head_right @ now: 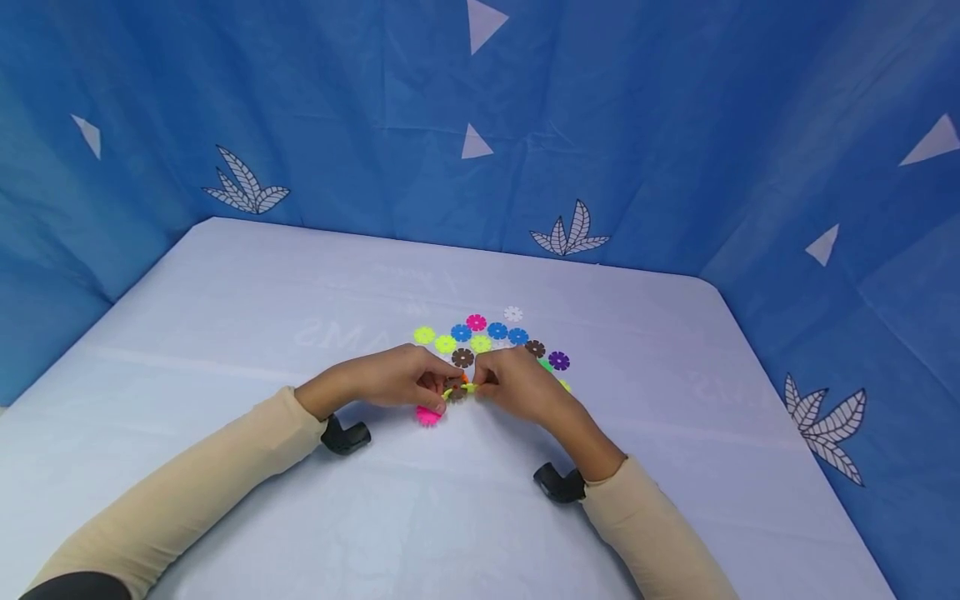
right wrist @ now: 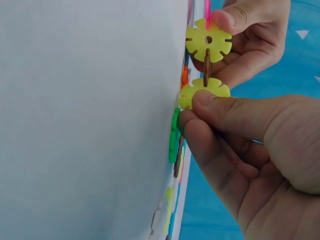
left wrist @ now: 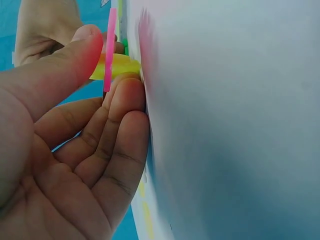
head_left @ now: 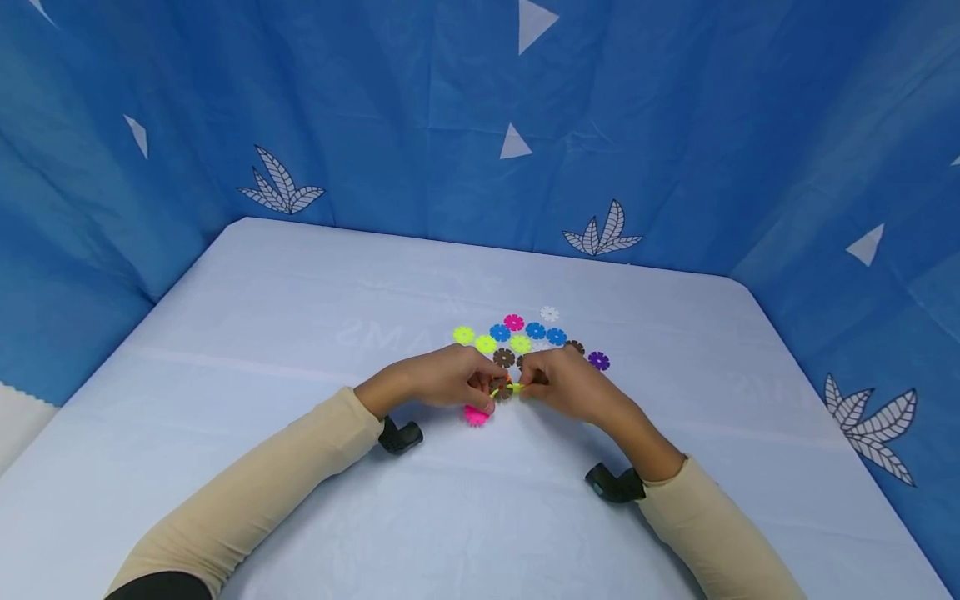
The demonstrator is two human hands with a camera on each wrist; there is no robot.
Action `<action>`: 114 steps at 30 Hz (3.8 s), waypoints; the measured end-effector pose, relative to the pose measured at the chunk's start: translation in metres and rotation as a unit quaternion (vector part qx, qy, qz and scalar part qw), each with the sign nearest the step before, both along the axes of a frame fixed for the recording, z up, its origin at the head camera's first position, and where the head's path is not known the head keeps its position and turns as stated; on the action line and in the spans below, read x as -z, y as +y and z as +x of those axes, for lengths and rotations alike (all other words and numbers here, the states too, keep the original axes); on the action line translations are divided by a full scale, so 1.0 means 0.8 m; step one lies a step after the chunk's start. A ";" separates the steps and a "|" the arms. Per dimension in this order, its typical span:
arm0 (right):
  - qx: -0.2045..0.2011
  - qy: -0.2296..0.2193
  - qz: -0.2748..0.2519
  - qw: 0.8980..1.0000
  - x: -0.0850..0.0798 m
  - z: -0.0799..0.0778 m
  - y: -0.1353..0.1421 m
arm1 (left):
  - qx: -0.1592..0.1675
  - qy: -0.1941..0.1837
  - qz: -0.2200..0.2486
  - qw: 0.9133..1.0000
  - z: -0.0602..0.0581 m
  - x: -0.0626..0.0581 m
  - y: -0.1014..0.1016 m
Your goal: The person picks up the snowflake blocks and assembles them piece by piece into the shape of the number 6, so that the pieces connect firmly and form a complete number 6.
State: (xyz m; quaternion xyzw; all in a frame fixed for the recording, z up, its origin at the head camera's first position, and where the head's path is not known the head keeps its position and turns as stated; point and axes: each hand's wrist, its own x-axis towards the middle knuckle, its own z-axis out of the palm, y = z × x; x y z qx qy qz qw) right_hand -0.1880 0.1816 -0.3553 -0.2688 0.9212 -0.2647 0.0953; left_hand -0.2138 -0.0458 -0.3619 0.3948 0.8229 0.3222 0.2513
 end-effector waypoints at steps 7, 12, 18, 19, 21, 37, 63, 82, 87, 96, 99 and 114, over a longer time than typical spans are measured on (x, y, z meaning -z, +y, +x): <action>0.003 -0.004 -0.009 1.000 0.002 -0.002 0.000 | -0.005 0.002 0.011 1.000 -0.003 0.003 -0.001; 0.004 -0.001 -0.017 1.000 0.004 -0.002 -0.002 | -0.007 -0.009 0.021 1.000 -0.006 0.005 -0.002; 0.002 -0.001 -0.024 1.000 0.004 -0.002 -0.002 | -0.006 -0.031 0.024 0.999 -0.007 0.004 -0.002; 0.003 -0.002 -0.023 1.000 0.004 -0.002 -0.002 | -0.006 -0.035 0.028 0.999 -0.007 0.004 -0.002; 0.004 -0.002 -0.019 1.000 0.004 -0.001 -0.002 | -0.007 -0.042 0.036 0.998 -0.007 0.005 -0.002; 0.043 0.011 0.103 0.994 -0.004 0.001 0.009 | -0.043 -0.021 0.021 0.999 -0.004 0.007 -0.002; 0.130 -0.154 -0.125 0.972 0.010 -0.015 0.026 | -0.047 -0.029 0.036 0.998 -0.004 0.008 -0.004; 0.131 -0.192 -0.163 0.959 0.013 -0.018 0.022 | -0.043 -0.027 0.058 0.997 -0.007 0.010 -0.002; 0.126 -0.195 -0.167 0.958 0.013 -0.017 0.021 | -0.044 -0.022 0.059 0.997 -0.006 0.008 -0.001; 0.114 -0.210 -0.177 0.955 0.018 -0.016 0.020 | -0.055 -0.036 0.053 0.996 -0.005 0.011 0.001; 0.107 -0.210 -0.182 0.955 0.020 -0.015 0.019 | -0.052 -0.030 0.054 0.997 -0.005 0.011 0.002; 0.109 -0.190 -0.157 0.963 0.014 -0.011 0.013 | -0.063 -0.033 0.038 0.997 0.000 0.006 0.003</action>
